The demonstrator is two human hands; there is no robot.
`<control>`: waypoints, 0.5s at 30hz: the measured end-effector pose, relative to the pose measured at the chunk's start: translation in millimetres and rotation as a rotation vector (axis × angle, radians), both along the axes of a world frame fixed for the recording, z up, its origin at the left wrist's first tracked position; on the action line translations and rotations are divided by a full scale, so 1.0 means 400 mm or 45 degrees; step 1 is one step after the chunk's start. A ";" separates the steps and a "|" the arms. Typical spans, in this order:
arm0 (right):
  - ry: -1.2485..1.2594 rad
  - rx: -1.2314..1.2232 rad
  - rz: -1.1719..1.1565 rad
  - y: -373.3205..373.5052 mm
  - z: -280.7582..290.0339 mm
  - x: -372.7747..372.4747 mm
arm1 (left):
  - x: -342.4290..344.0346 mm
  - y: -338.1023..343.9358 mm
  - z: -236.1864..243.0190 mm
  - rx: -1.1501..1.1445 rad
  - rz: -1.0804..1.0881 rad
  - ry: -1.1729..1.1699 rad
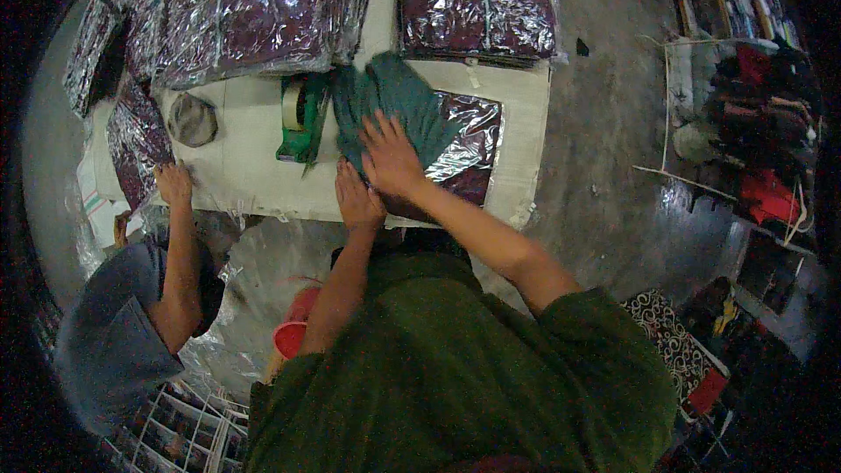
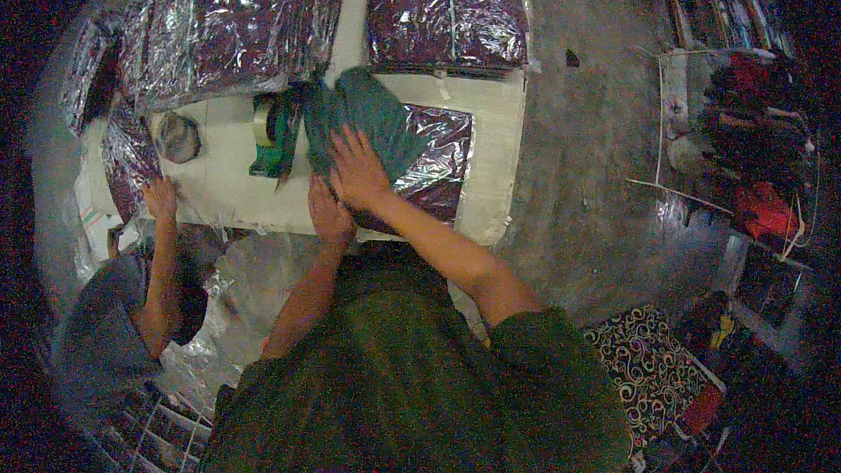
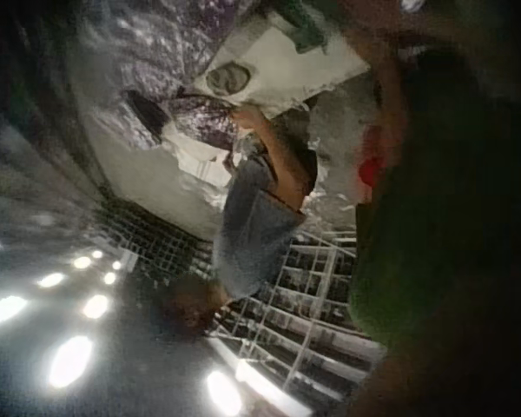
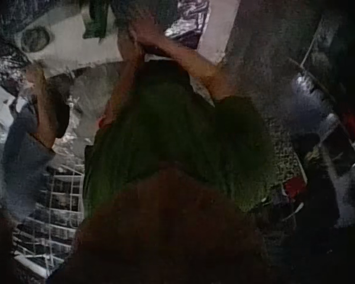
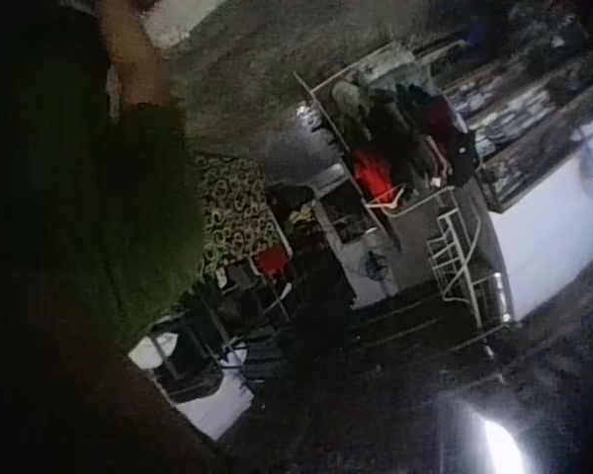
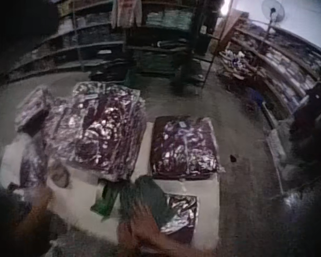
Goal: The person packs plastic-wrapped clothing items into larger plastic bags, using a green tape dispenser to seal the bags, and moves the prepared items aside.
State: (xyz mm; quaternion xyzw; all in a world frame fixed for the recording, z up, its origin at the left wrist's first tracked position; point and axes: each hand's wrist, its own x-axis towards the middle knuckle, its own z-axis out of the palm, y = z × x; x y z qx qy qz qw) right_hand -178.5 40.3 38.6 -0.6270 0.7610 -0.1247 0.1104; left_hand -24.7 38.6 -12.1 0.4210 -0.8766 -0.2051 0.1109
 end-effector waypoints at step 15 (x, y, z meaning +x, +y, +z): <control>-0.140 0.184 -0.389 0.079 0.035 -0.113 | -0.024 -0.001 0.028 -0.051 -0.038 0.055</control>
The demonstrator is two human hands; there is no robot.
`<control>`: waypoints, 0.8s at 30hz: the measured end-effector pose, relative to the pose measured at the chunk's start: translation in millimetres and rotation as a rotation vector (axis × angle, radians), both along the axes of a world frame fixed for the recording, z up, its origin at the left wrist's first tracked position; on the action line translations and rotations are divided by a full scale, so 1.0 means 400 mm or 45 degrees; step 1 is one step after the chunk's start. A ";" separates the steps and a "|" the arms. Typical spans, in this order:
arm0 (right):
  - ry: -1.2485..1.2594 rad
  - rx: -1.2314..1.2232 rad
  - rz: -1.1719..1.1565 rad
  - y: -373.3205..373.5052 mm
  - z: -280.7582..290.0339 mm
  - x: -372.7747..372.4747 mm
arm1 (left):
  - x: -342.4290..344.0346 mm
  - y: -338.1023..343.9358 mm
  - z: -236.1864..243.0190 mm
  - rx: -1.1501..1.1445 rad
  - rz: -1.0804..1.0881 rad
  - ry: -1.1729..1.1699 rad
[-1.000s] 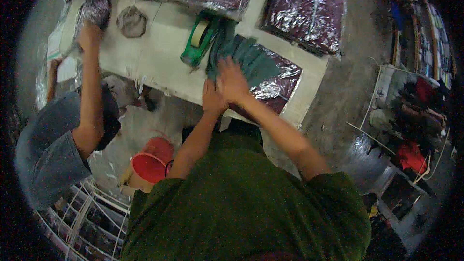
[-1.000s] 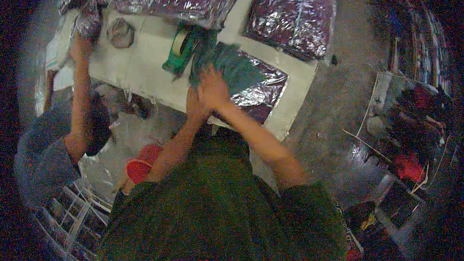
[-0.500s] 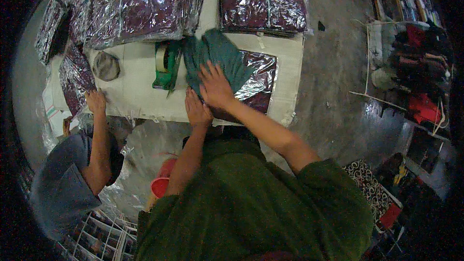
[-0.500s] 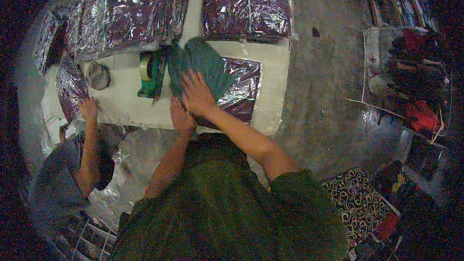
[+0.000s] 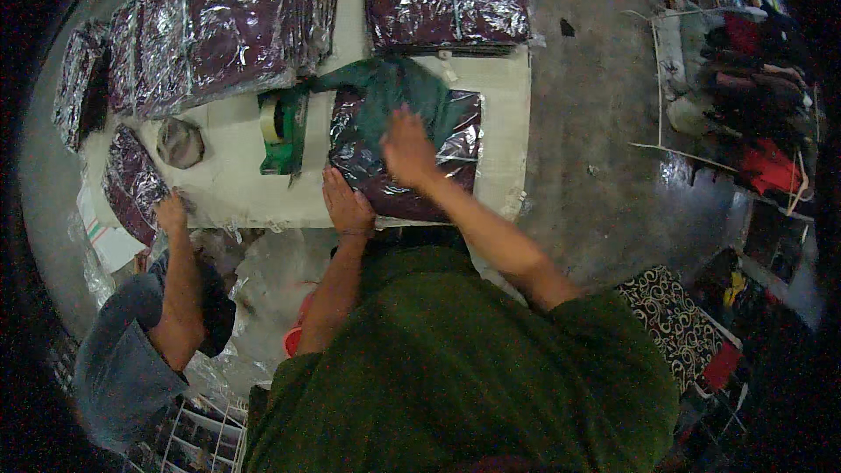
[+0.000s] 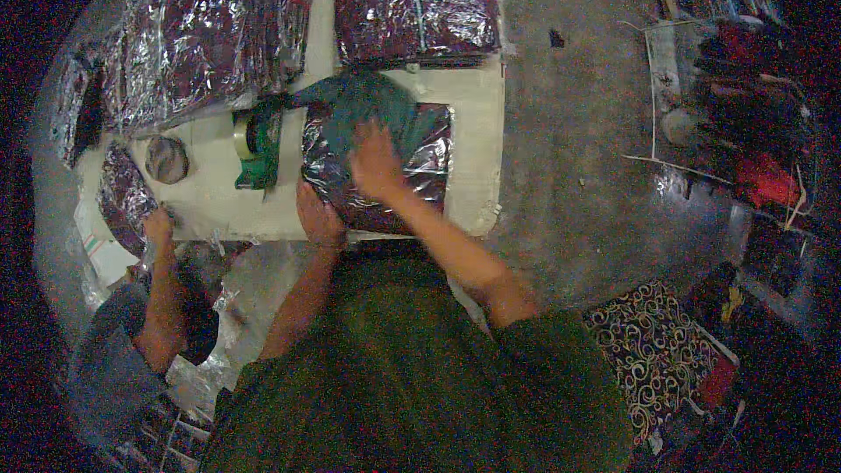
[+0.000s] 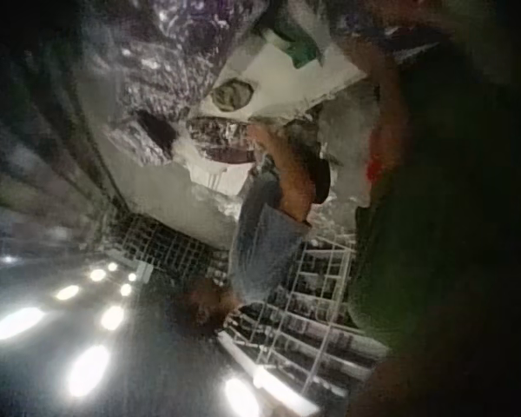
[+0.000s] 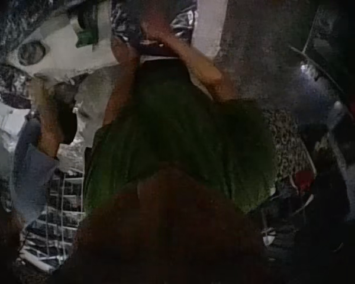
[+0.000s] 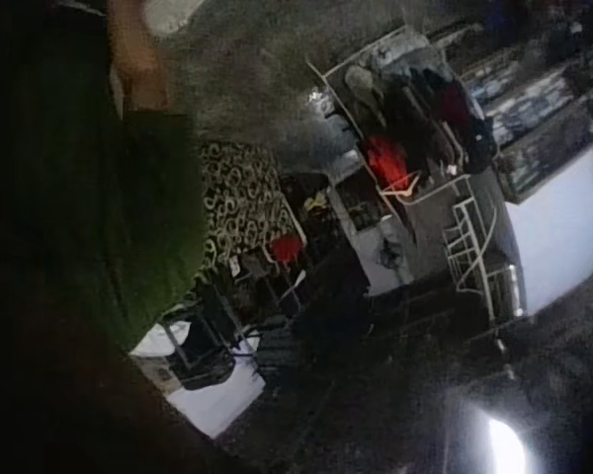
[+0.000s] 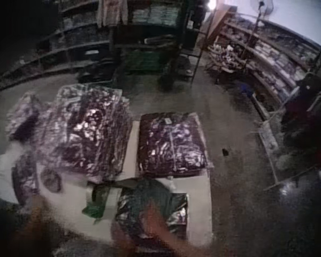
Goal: The person packs plastic-wrapped clothing items into larger plastic bags, using a green tape dispenser to seal the bags, and moves the prepared items aside.
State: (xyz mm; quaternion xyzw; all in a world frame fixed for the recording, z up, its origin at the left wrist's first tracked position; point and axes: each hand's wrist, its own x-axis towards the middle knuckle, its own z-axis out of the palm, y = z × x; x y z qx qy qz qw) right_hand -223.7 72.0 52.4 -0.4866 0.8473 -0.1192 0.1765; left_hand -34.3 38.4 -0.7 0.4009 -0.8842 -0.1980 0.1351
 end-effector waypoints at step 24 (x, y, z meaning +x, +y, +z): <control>-0.387 0.603 0.223 0.191 0.058 0.107 | 0.027 0.004 -0.045 -0.050 -0.046 -0.043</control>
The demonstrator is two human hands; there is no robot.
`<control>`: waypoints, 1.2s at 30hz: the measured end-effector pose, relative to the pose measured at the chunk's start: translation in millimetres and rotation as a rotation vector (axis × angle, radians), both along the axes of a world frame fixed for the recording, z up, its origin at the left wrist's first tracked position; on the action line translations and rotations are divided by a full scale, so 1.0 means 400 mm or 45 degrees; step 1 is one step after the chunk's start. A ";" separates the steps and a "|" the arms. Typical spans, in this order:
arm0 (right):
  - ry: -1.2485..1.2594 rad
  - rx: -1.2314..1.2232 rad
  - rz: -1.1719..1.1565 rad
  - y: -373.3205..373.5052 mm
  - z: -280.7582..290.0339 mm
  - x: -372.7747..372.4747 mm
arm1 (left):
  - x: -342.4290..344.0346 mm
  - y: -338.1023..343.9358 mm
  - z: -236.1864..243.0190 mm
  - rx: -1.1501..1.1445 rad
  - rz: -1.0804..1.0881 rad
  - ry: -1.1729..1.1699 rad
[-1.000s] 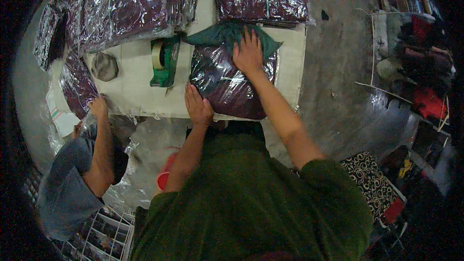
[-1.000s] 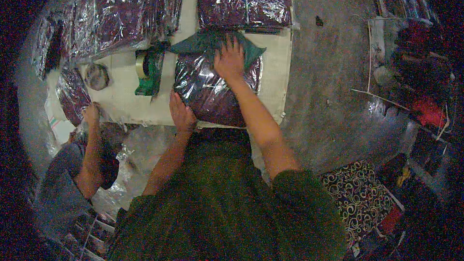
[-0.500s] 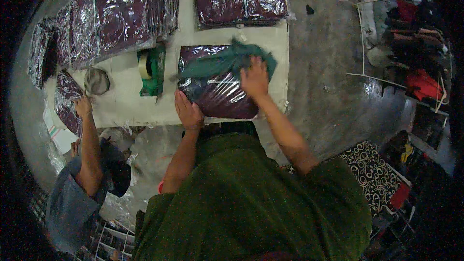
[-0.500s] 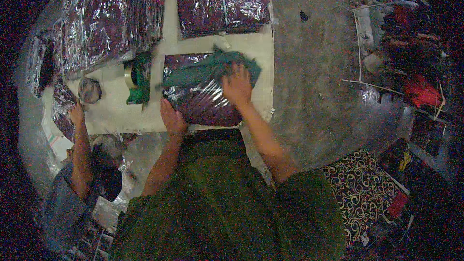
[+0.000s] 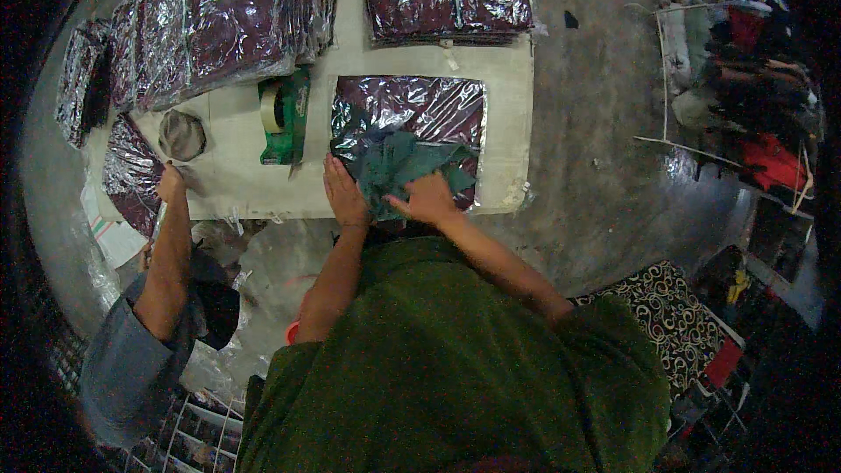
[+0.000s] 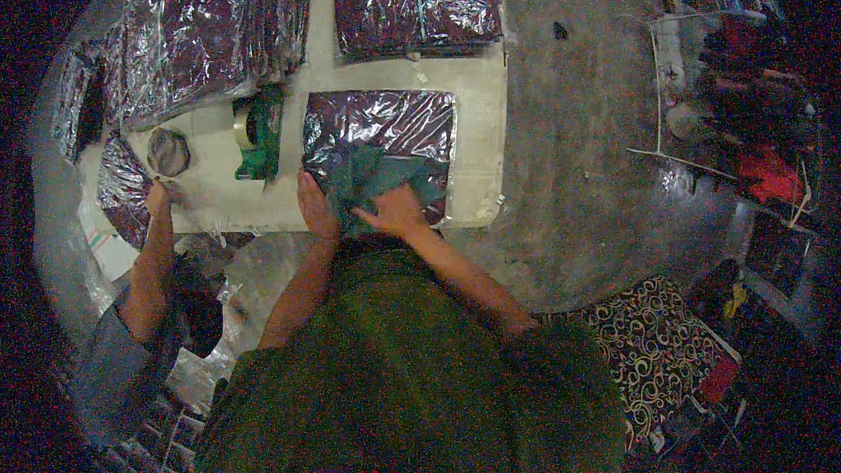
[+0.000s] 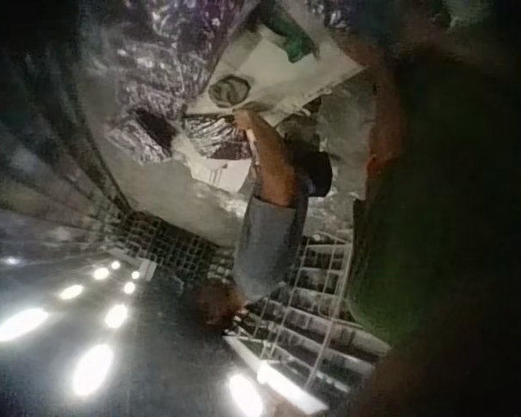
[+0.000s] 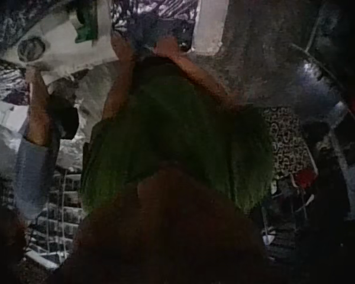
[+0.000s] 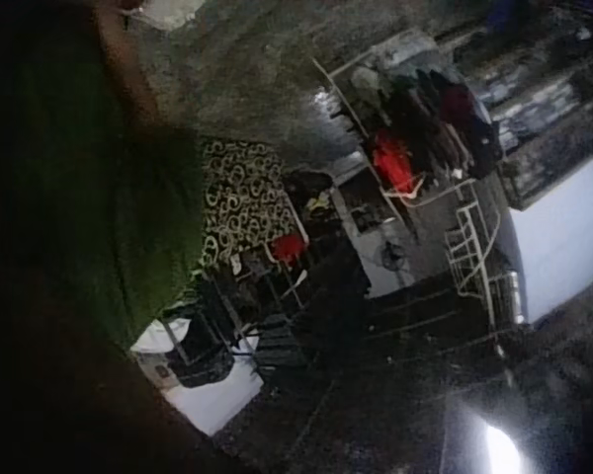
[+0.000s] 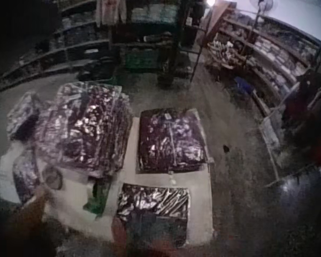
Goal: The person packs plastic-wrapped clothing items into larger plastic bags, using a green tape dispenser to seal the bags, and moves the prepared items aside.
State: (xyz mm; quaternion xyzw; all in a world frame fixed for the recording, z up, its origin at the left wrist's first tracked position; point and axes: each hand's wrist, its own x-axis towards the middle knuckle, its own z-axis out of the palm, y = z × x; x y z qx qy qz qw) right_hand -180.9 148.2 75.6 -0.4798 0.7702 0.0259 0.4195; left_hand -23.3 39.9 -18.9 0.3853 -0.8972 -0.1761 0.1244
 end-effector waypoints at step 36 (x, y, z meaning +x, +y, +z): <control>0.090 -0.903 0.113 -0.046 -0.028 0.124 | 0.130 -0.034 0.058 0.223 -0.129 -0.283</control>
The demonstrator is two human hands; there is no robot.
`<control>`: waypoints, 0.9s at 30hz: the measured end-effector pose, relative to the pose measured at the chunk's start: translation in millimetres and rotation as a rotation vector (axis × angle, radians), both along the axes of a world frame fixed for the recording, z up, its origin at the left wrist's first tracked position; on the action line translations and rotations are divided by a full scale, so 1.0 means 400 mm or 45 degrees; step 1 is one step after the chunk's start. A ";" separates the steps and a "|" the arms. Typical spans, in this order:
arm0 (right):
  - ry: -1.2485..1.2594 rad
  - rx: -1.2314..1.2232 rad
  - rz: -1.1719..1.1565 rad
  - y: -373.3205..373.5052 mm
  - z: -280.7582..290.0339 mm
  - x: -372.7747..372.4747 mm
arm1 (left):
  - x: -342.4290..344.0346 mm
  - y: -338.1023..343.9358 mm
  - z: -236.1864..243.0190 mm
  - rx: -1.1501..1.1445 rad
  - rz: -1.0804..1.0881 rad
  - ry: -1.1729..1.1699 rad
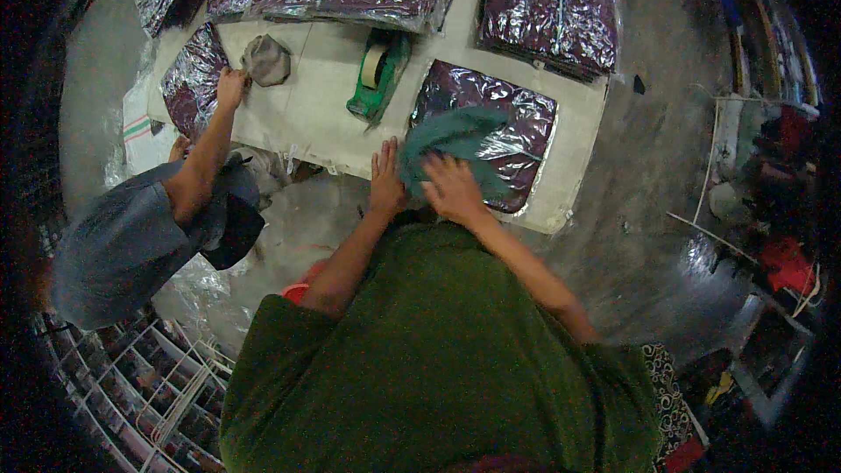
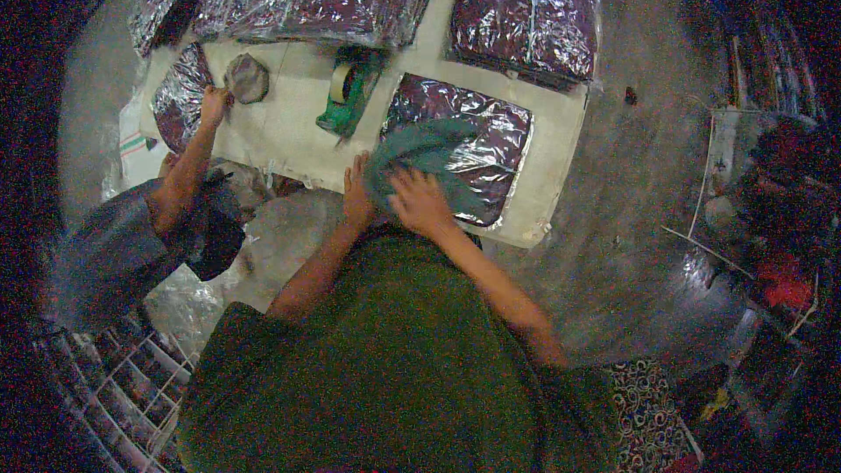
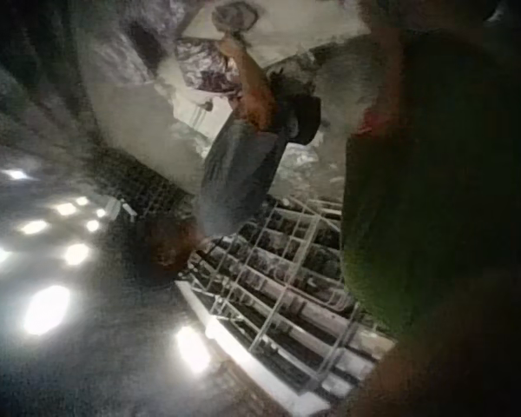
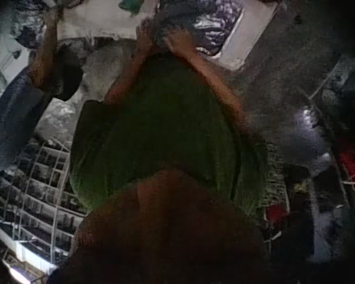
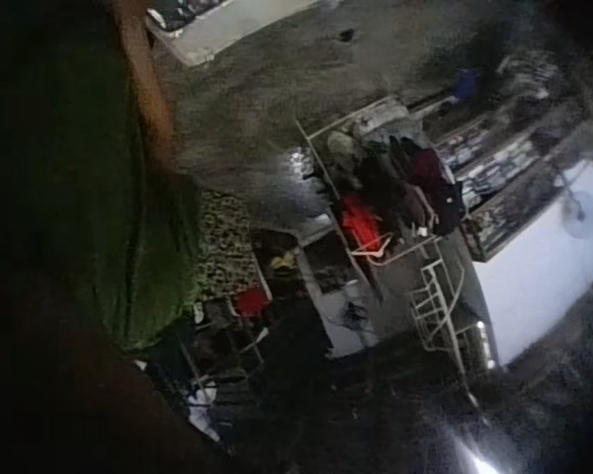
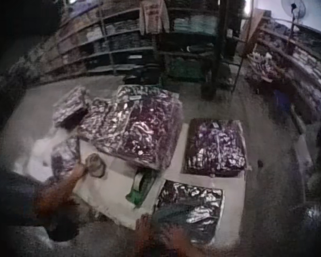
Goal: The person packs plastic-wrapped clothing items into larger plastic bags, using a green tape dispenser to seal the bags, and moves the prepared items aside.
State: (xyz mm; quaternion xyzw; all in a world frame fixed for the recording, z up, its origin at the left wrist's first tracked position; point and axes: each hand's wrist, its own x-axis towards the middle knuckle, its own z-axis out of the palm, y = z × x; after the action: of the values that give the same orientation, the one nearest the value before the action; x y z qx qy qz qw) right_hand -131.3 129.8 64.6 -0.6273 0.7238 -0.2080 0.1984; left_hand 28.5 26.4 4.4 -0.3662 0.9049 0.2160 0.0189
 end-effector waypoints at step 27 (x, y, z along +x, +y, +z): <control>-0.840 -1.167 -2.252 0.587 0.203 -0.396 | -0.231 -0.138 0.308 0.479 0.123 0.507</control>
State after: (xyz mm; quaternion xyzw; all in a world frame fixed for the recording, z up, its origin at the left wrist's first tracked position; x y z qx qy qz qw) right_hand -289.9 364.5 145.6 0.1979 0.6862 -0.6937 -0.0936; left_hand -63.8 -28.9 127.5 -0.3492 0.8164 0.4485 -0.1019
